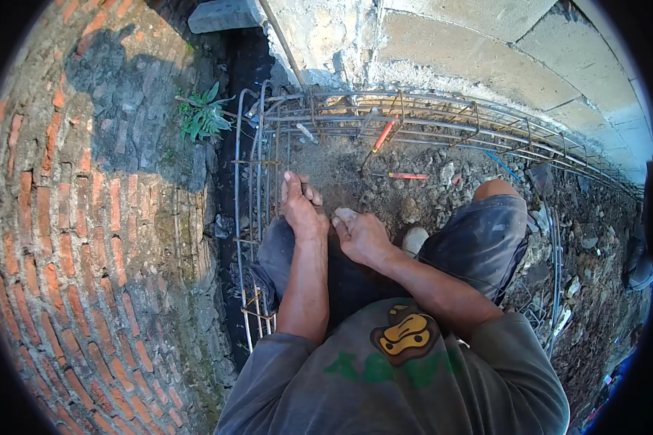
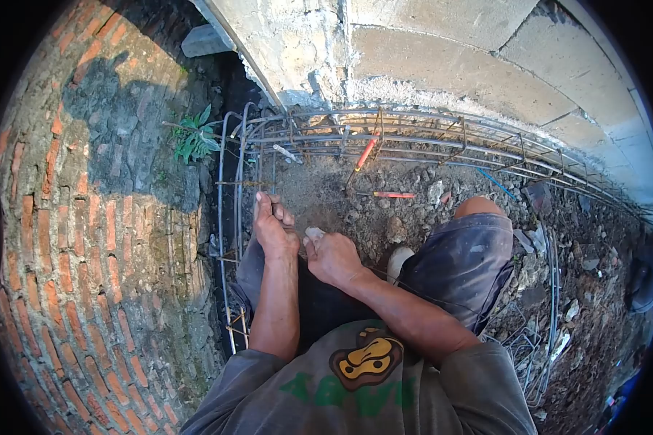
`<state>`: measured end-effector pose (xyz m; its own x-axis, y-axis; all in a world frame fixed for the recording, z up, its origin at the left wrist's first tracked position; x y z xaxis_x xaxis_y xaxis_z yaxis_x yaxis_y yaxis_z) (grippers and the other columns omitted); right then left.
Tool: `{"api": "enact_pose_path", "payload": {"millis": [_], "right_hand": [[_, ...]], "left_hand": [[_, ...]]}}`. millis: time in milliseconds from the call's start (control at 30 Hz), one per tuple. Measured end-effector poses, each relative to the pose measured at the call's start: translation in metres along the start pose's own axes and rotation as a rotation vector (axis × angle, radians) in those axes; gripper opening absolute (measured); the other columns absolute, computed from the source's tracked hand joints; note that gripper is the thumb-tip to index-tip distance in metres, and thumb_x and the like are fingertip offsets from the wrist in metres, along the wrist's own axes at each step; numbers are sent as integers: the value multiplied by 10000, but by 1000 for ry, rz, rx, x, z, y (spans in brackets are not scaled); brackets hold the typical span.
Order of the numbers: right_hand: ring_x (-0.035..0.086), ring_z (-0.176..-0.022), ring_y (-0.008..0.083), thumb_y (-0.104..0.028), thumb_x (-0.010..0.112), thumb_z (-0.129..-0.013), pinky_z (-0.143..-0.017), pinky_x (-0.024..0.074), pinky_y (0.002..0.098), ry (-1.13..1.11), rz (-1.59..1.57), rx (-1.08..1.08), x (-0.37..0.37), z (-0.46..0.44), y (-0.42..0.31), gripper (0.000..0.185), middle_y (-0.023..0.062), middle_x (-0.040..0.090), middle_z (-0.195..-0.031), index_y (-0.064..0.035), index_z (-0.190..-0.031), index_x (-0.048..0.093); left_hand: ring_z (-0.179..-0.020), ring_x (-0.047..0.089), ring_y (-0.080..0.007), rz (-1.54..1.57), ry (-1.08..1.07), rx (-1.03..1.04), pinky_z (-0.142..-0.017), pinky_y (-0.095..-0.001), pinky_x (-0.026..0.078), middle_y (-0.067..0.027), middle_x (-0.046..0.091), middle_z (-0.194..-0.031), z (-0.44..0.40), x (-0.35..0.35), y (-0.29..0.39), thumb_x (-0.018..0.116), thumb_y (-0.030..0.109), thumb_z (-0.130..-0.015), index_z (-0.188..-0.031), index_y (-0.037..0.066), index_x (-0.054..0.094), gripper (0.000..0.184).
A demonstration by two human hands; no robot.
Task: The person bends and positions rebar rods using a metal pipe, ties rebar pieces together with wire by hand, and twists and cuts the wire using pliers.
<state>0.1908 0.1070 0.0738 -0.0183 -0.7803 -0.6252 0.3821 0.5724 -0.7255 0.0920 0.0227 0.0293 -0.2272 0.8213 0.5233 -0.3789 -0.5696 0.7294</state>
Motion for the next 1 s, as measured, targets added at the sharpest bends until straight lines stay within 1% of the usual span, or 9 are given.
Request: {"api": "enact_pose_path", "payload": {"millis": [100, 200, 300, 333, 433, 600, 733, 967, 1000], "right_hand": [[605, -772, 423, -232, 462, -883, -731, 470, 496, 84, -75, 57, 2, -12, 22, 227, 251, 620, -788, -62, -955, 594], [610, -827, 409, -220, 463, -873, -782, 464, 478, 235, -248, 165, 19, -39, 72, 233, 246, 631, -839, -71, -983, 603], [626, -861, 369, -208, 476, -869, -787, 472, 436, 277, -350, 385, 14, -65, 93, 237, 212, 650, -873, -69, -1000, 617], [640, -864, 338, -201, 488, -870, -767, 482, 404, 251, -362, 524, 13, -72, 97, 240, 181, 663, -876, -63, -1010, 626], [630, -896, 358, -218, 501, -855, -795, 479, 409, 332, -161, 456, 6, -94, 89, 263, 192, 663, -893, -58, -1016, 634], [604, -925, 398, -219, 500, -842, -836, 469, 418, 346, -219, 383, 15, -133, 94, 281, 223, 646, -910, -66, -1036, 635], [602, -920, 394, -201, 485, -840, -842, 464, 435, 364, -199, 366, 23, -154, 104, 306, 260, 628, -903, -77, -1092, 607], [620, -815, 403, -199, 479, -835, -769, 499, 450, 312, -233, 308, 20, -181, 97, 326, 263, 629, -824, -94, -1111, 615], [619, -793, 409, -197, 487, -830, -753, 503, 450, 339, -218, 330, 18, -183, 93, 309, 258, 630, -806, -85, -1083, 625]], "left_hand": [[-532, 463, -85, -143, 4, -62, -500, -233, 379, 13, 491, -625, -10, 1, -9, 520, 364, -935, -824, 70, 535, 314], [-807, 631, -160, -523, 117, 74, -635, -267, 450, -118, 666, -918, -41, -10, -10, 567, 296, -909, -961, 8, 609, 295], [-798, 606, -166, -882, -23, 355, -720, -289, 453, -83, 642, -890, -71, 0, -1, 591, 215, -885, -993, -18, 617, 258], [-846, 617, -224, -987, -61, 276, -773, -306, 467, -120, 636, -938, -77, 7, -4, 573, 105, -849, -1012, -31, 614, 216], [-891, 611, -295, -1509, -119, 598, -794, -362, 477, -167, 621, -980, -118, 8, -21, 560, 56, -805, -1008, -27, 616, 226], [-1146, 465, -350, -1903, -237, 611, -1036, -440, 319, -194, 560, -1121, -160, 4, -31, 551, 72, -770, -1205, 32, 530, 437], [-1242, 387, -364, -1828, -485, 1012, -1058, -426, 299, -210, 469, -1284, -208, -2, -40, 568, 247, -840, -1302, 55, 442, 516], [-1207, 400, -406, -1814, -580, 622, -1018, -457, 341, -234, 453, -1284, -227, 35, -33, 616, 285, -813, -1312, 43, 432, 585], [-1105, 456, -427, -1763, -562, 735, -956, -478, 372, -237, 519, -1174, -228, 42, -34, 610, 283, -816, -1229, 34, 504, 494]]}}
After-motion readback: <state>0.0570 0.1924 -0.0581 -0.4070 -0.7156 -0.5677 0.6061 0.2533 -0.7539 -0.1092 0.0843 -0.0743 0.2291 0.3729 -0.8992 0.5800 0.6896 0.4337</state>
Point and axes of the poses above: each hand's wrist, its own z-axis away from the middle knuckle, its own x-axis out of the palm, y = z × x, the point moved 2 cm from there along -z, towards the middle knuckle
